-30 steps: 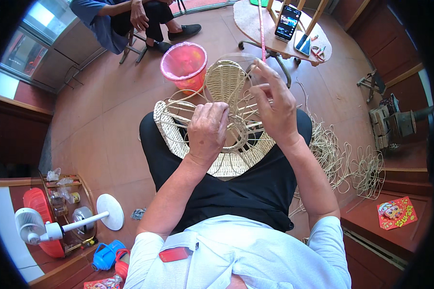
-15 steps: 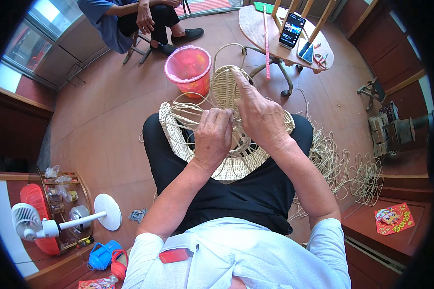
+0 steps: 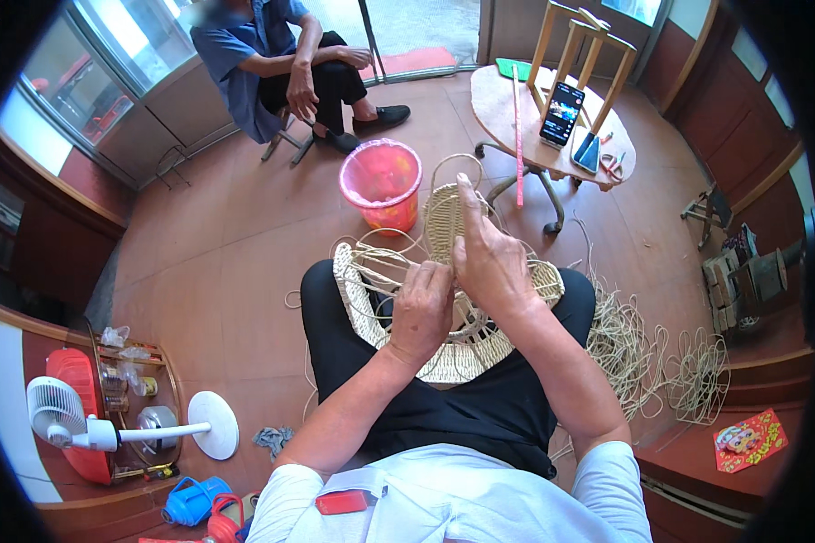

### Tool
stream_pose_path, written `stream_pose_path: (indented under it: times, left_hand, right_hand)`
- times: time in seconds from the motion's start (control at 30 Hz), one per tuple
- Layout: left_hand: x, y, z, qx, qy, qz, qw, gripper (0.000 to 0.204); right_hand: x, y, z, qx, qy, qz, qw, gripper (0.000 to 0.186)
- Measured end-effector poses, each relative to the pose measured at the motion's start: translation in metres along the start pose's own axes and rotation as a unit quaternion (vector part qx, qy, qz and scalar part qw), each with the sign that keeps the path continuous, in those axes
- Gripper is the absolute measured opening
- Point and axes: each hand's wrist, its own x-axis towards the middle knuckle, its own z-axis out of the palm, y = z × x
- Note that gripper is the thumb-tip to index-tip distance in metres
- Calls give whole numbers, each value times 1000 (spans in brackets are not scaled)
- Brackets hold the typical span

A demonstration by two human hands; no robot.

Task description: The recorder is weaving a basket or decorative object using flexible plant-based strips.

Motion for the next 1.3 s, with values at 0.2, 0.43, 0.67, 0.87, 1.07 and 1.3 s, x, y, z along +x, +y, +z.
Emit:
stream_pose_path:
  times: [0.2,0.43,0.67,0.87,1.07,1.3]
  left_hand:
    - [-2,-5,1,6,4,-7,1000,17]
    - [5,-3,-10,8,-39,17,999,18]
    - [17,1,-2,45,-68,99,992,13]
    - [22,5,16,111,-83,89,986,10]
    - [26,15,23,116,-85,36,989,12]
    - [22,21,22,73,-83,-7,994,15]
  right_hand:
    - [-37,10,4,142,87,-49,985,76]
    - [-84,66,-14,514,-9,223,828,39]
    - [-88,151,-83,512,104,226,822,38]
    - [-54,146,-125,539,317,137,768,44]
    - [-69,92,-83,124,284,2,951,15]
    - [-85,55,-20,144,136,-19,980,12]
